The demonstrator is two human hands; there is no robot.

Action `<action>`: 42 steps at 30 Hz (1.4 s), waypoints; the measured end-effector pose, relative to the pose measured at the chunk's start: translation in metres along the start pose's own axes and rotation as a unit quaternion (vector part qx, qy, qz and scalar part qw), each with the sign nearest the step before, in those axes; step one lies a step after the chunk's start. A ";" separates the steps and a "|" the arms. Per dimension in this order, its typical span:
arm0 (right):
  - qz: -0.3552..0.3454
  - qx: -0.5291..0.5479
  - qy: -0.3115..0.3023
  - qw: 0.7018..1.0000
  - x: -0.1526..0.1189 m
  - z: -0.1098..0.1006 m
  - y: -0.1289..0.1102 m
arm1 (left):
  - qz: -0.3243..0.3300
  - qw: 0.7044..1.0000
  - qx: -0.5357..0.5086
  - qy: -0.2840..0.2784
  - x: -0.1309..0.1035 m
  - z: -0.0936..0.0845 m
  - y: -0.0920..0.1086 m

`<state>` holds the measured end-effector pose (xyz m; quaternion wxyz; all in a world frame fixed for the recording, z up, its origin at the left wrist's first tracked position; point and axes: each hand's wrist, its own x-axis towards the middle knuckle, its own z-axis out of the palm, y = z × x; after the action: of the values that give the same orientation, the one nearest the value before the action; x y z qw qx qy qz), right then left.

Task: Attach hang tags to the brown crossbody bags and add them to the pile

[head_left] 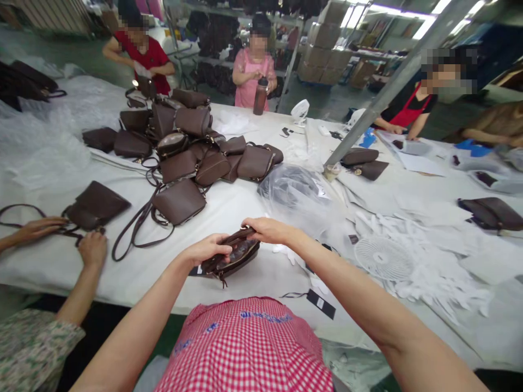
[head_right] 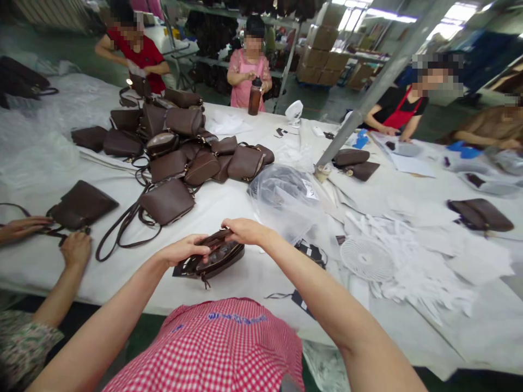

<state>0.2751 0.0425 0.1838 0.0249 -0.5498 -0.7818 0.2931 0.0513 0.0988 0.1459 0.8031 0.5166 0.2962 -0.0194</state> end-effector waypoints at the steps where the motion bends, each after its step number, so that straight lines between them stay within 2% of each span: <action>1: -0.004 0.038 0.015 0.999 -0.001 0.001 0.007 | 0.004 1.000 -0.022 0.005 -0.001 0.000 -0.002; 3: -0.001 0.096 0.037 0.995 -0.004 0.003 0.019 | 0.014 0.998 -0.064 0.012 -0.002 0.001 -0.006; 6: -0.003 0.128 0.041 0.991 -0.008 0.003 0.031 | -0.001 0.998 -0.070 0.001 -0.003 0.002 -0.008; 10: -0.039 0.095 0.092 0.990 -0.011 0.001 0.036 | 0.000 0.998 -0.053 0.013 -0.005 -0.001 -0.005; 15: -0.038 0.046 0.158 0.986 -0.012 -0.001 0.039 | 0.000 0.998 -0.053 0.040 -0.008 -0.005 -0.001; 17: -0.015 0.058 0.217 0.974 -0.018 -0.002 0.044 | 0.006 0.997 -0.057 0.053 -0.009 -0.006 -0.004; 19: 0.060 0.062 0.277 0.957 -0.032 0.004 0.053 | 0.016 0.995 -0.065 0.075 -0.008 -0.008 -0.008; 20: 0.117 0.056 0.287 0.949 -0.042 0.010 0.058 | 0.019 0.994 -0.069 0.087 -0.007 -0.008 -0.011; 21: 0.180 0.046 0.270 0.945 -0.053 0.021 0.062 | 0.023 0.992 -0.073 0.097 -0.007 -0.009 -0.013; 23: 0.292 0.026 0.185 0.938 -0.077 0.055 0.066 | 0.028 0.990 -0.077 0.114 -0.006 -0.008 -0.017; 24: 0.328 0.023 0.108 0.938 -0.089 0.077 0.065 | 0.030 0.989 -0.077 0.121 -0.006 -0.006 -0.018; 27: 0.370 0.036 0.012 0.928 -0.121 0.148 0.053 | 0.035 0.987 -0.071 0.140 -0.005 -0.002 -0.019; 29: 0.391 0.039 -0.009 0.919 -0.131 0.187 0.045 | 0.038 0.984 -0.070 0.158 -0.005 -0.001 -0.018; 31: 0.412 0.036 0.000 0.910 -0.131 0.212 0.042 | 0.040 0.980 -0.075 0.178 -0.004 0.000 -0.016; 34: 0.446 0.029 0.043 0.894 -0.117 0.224 0.053 | 0.035 0.976 -0.078 0.201 -0.004 0.001 -0.014; 39: 0.526 0.021 0.118 0.842 -0.090 0.218 0.094 | 0.018 0.969 -0.072 0.234 -0.007 0.007 -0.014; 42: 0.530 0.027 0.148 0.834 -0.079 0.212 0.113 | 0.007 0.967 -0.069 0.247 -0.011 0.010 -0.016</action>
<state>0.3251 -0.0927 -0.0246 -0.0040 -0.9161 -0.3492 0.1970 0.0411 0.0800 0.1409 0.7387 0.4510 0.4824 0.1350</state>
